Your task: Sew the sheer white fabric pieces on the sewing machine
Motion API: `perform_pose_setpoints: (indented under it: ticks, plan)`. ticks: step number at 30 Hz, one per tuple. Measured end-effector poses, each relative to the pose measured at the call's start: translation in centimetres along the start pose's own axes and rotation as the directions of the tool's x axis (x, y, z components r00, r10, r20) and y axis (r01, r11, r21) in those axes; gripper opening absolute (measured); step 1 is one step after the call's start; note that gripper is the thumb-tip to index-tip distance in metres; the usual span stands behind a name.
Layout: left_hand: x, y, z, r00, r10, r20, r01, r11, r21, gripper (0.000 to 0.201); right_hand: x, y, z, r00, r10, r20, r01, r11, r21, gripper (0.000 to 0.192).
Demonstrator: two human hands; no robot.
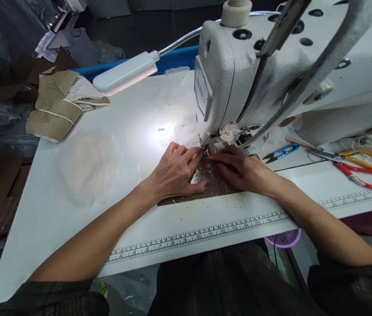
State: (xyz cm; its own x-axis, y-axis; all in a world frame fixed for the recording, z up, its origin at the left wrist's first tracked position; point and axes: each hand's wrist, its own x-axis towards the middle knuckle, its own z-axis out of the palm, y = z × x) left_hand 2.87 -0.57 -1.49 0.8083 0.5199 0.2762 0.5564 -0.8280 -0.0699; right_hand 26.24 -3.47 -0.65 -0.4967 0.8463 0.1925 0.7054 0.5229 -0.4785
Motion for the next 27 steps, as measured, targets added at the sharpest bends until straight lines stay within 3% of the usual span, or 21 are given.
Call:
perform_pose_setpoints:
  ticks: [5, 8, 13, 17, 20, 23, 27]
  plan:
    - [0.0, -0.1, 0.2, 1.0, -0.022, -0.001, 0.022, 1.0, 0.003, 0.063, 0.8, 1.3, -0.9, 0.984, 0.18, 0.007, -0.173, 0.932, 0.319, 0.033]
    - [0.0, -0.1, 0.3, 1.0, -0.03, -0.008, 0.031, 0.999, 0.012, 0.063, 1.0, 1.6, -0.7, 0.973, 0.214, -0.088, -0.177, 0.932, 0.315, 0.036]
    - [0.0, -0.1, 0.5, 0.998, -0.054, -0.013, 0.054, 0.999, 0.0, 0.065, 0.2, 1.0, -0.9, 0.985, 0.167, -0.047, -0.143, 0.933, 0.331, 0.035]
    - [-0.1, -0.3, 0.6, 0.993, -0.115, -0.033, 0.111, 0.988, -0.105, 0.064, -0.1, 2.3, -0.1, 0.945, 0.307, -0.112, -0.258, 0.91, 0.323, 0.027]
    - [-0.1, -0.5, 0.8, 0.987, -0.159, -0.036, 0.146, 0.962, -0.233, 0.076, 0.1, 3.8, 1.0, 0.896, 0.425, -0.131, -0.343, 0.847, 0.407, 0.022]
    - [0.1, -0.5, 0.8, 0.986, -0.159, 0.048, 0.166, 0.934, -0.316, 0.087, 0.3, 4.6, 1.7, 0.874, 0.471, -0.121, -0.347, 0.777, 0.525, 0.021]
    - [0.1, 0.3, 0.1, 0.967, -0.201, 0.159, 0.239, 0.931, -0.276, 0.083, 0.6, 4.0, 1.4, 0.838, 0.541, -0.072, -0.34, 0.621, 0.706, 0.02]
